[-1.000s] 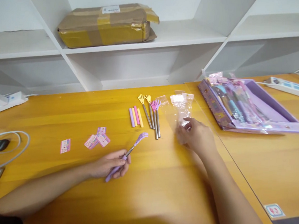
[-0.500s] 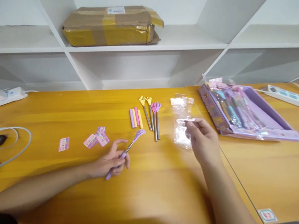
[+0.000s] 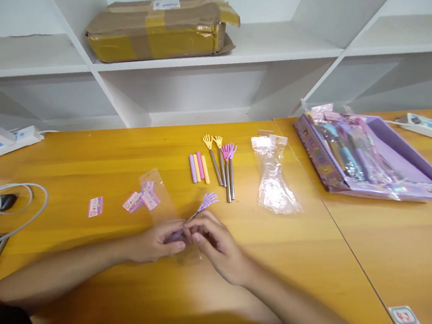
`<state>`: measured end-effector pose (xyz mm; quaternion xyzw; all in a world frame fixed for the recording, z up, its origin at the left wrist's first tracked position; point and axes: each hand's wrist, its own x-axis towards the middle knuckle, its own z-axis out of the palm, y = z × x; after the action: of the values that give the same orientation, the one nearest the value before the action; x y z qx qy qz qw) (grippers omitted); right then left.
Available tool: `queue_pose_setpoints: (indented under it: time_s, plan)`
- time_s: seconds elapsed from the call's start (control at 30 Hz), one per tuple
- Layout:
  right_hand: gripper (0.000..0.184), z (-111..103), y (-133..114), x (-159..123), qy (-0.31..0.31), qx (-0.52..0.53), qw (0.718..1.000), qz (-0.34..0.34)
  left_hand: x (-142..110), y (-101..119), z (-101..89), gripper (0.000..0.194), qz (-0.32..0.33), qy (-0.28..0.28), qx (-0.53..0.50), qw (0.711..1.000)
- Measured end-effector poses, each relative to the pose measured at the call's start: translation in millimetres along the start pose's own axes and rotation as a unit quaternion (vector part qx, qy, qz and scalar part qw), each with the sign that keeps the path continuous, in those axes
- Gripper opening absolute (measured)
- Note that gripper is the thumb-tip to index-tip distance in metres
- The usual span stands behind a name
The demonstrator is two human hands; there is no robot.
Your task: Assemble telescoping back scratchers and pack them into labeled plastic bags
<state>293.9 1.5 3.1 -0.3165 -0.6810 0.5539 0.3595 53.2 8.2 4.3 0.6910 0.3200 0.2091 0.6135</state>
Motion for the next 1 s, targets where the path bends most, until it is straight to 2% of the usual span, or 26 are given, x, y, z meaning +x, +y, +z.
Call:
queue_pose_setpoints:
  time_s: [0.1, 0.2, 0.3, 0.4, 0.47, 0.53, 0.63, 0.67, 0.7, 0.73, 0.83, 0.9, 1.0]
  plan:
    - [0.029, 2, 4, 5, 0.035, 0.081, 0.993, 0.079, -1, -2, 2.2, 0.030, -0.009, -0.002, -0.031, 0.999]
    - [0.035, 7, 6, 8, 0.032, 0.139, 0.982, 0.122, -1, 0, 1.9, 0.019, 0.039, -0.018, 0.024, 0.999]
    - [0.040, 9, 9, 9, 0.026, 0.129, 0.983, 0.129, -2, 0, 3.7, 0.014, 0.065, -0.060, 0.100, 0.991]
    - [0.040, 4, 14, 8, 0.040, 0.085, 0.990, 0.106, -4, -1, 5.9, 0.016, 0.069, -0.053, 0.128, 0.988]
    - [0.038, -3, 16, 8, 0.100, 0.081, 0.989, 0.067, -8, 0, 3.0, 0.016, 0.102, -0.010, 0.147, 0.984]
    - [0.035, -11, 16, 10, 0.172, 0.112, 0.978, 0.021, -13, 2, -5.6, 0.016, 0.186, 0.061, 0.211, 0.958]
    - [0.032, -22, 13, 13, 0.227, 0.166, 0.959, -0.007, -18, 6, -24.8, 0.034, 0.332, 0.193, 0.327, 0.863]
    - [0.033, -25, 12, 14, 0.231, 0.177, 0.957, -0.005, -18, 7, -30.3, 0.037, 0.348, 0.231, 0.346, 0.840]
    - [0.035, -26, 11, 14, 0.222, 0.188, 0.957, 0.002, -17, 7, -34.2, 0.037, 0.344, 0.265, 0.348, 0.831]
    - [0.036, -26, 10, 13, 0.201, 0.202, 0.958, 0.013, -16, 6, -36.2, 0.034, 0.323, 0.293, 0.337, 0.834]
    - [0.035, -22, 10, 6, 0.091, 0.247, 0.962, 0.071, -9, 3, -30.6, 0.019, 0.204, 0.341, 0.238, 0.886]
    - [0.033, -18, 7, 0, 0.023, 0.247, 0.963, 0.107, -6, 2, -22.0, 0.010, 0.136, 0.334, 0.170, 0.917]
    - [0.038, -14, -1, -7, -0.062, 0.177, 0.977, 0.104, -4, 2, -11.9, 0.009, 0.109, 0.306, 0.150, 0.934]
